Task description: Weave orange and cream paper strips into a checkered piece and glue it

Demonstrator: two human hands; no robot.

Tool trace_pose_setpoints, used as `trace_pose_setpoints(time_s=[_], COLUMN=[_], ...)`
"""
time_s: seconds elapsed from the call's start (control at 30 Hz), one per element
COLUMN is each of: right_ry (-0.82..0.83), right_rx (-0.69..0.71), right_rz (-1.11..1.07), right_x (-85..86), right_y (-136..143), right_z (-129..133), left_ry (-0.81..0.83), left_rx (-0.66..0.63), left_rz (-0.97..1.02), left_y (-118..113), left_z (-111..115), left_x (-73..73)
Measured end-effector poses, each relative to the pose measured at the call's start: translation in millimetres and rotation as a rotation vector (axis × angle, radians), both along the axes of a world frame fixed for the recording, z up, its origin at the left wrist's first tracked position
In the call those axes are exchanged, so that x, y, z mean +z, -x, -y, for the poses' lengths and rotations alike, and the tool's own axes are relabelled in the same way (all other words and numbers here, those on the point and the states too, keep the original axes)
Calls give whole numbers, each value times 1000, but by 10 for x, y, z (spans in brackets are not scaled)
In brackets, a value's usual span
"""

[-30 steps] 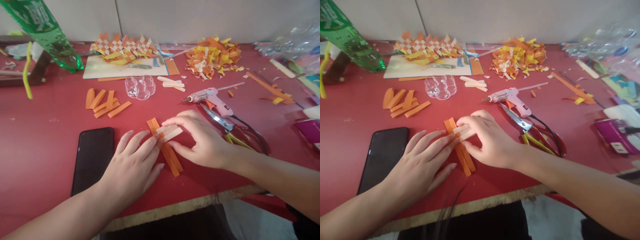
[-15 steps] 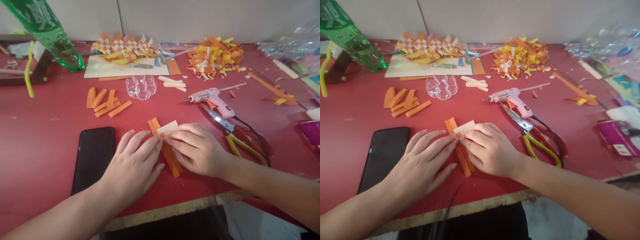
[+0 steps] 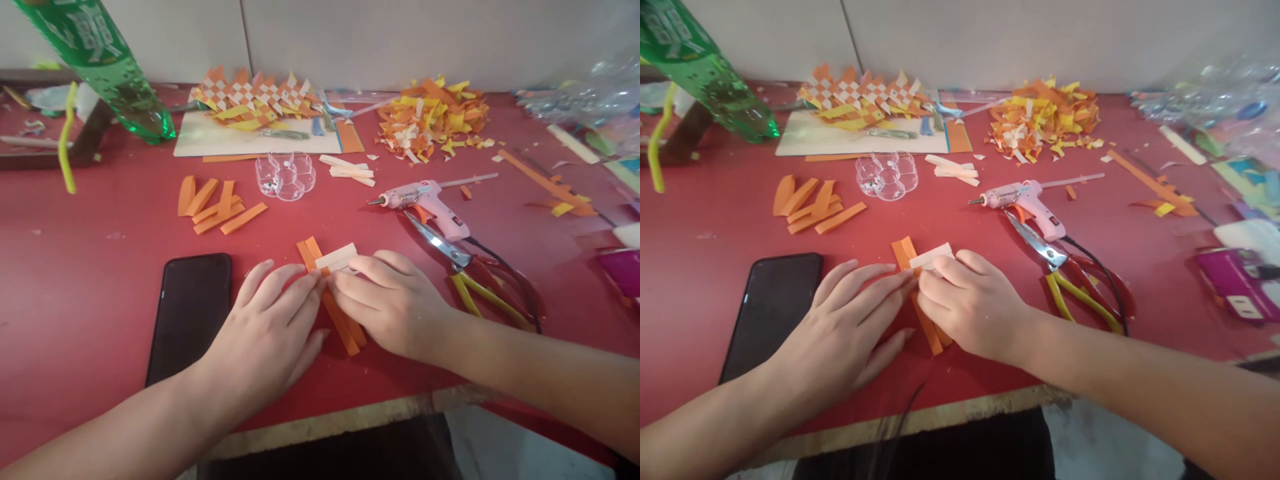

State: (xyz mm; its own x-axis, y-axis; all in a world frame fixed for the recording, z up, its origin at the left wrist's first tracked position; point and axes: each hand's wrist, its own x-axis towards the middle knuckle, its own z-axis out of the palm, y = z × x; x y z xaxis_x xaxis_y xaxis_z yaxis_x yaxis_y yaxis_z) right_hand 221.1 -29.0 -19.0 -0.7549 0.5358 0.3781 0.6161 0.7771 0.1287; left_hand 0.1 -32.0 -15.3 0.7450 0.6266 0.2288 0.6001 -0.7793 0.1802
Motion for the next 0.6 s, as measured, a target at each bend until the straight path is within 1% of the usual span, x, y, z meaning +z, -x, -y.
trace_pose_setpoints(time_s=[0.07,0.13,0.27,0.33,0.4,0.47,0.53,0.6], right_ry=[-3,47,273,333,326,282,236,231], right_rx=[15,14,-22,-29,-32,-48,-54,-18], right_rz=[-15,-59,-162,-193,-226,-267,-297,-271], right_x=[3,4,62,131,204,254,266,244], right_y=[24,26,-35,-59,-45,25,160,349], right_z=[-16,-42,-146,-238,-367,-530,-712,-885], left_ry=[11,28,61,64,54,39,34,32], left_rx=[-5,-5,-3,-3,2,9,9,2], left_rz=[12,18,0,-11,-29,-52,-71,-80], left_y=[6,7,0,-6,-11,-12,-9,-6], left_z=[0,-5,-19,-26,-32,-38,-42,-41], left_x=[-5,-7,0,3,5,6,6,2])
